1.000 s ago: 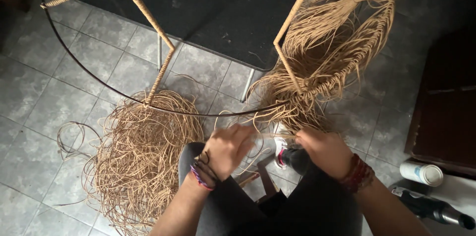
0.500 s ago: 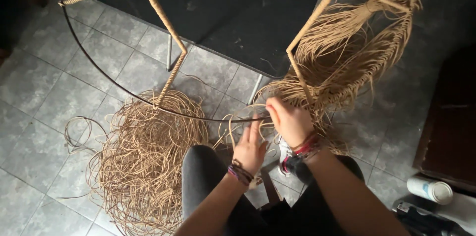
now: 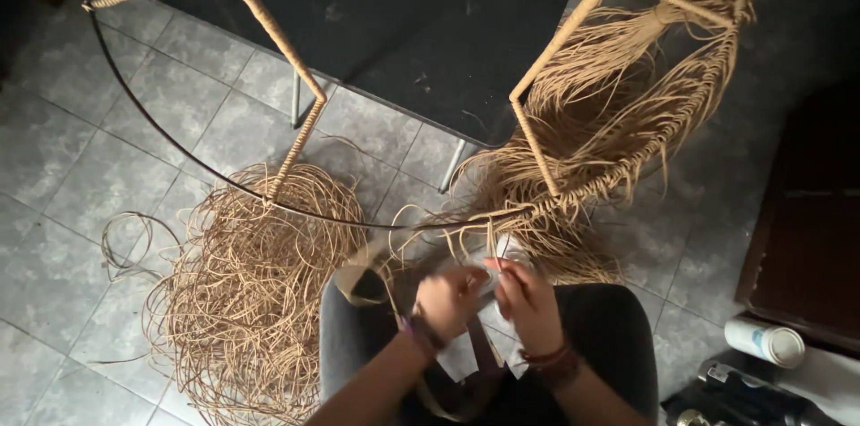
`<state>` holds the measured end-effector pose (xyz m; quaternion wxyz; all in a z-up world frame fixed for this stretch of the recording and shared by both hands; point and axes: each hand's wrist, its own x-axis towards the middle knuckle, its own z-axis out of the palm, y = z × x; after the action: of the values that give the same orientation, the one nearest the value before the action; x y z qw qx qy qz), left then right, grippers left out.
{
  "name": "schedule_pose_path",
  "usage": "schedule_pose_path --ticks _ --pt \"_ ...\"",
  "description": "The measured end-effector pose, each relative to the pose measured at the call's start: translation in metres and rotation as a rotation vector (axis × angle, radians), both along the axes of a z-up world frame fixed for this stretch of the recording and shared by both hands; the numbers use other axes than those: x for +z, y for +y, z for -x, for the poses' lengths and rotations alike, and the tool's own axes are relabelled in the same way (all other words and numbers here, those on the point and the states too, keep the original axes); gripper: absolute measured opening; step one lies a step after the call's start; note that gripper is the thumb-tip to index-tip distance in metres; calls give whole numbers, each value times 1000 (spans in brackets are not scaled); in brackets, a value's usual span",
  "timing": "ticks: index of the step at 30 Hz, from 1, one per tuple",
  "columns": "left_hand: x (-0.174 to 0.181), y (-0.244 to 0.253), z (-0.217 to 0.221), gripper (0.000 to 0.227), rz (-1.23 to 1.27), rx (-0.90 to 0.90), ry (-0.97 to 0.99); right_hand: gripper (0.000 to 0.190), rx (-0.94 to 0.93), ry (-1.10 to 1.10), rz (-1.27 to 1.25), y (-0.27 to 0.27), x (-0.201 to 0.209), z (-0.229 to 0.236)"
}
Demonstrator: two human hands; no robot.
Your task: Weaving natural fiber strands onto a circular frame to create a decorative item.
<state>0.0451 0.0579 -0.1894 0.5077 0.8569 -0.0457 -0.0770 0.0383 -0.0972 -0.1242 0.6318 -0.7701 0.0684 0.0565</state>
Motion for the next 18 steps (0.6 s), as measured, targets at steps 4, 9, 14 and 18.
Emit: schedule_pose_path --ticks 4,9,14,18 --pt "57 3 26 24 -432 -307 -359 37 239 166 -160 -26 6 -9" --pt "80 11 -27 8 -103 -343 -720 32 449 -65 180 -50 -3 -9" --pt "86 -18 -78 16 -86 -21 -170 24 317 -391 821 -41 7 -20" --pt "87 -30 -98 19 -127 -5 16 44 30 -431 979 -45 -15 -20"
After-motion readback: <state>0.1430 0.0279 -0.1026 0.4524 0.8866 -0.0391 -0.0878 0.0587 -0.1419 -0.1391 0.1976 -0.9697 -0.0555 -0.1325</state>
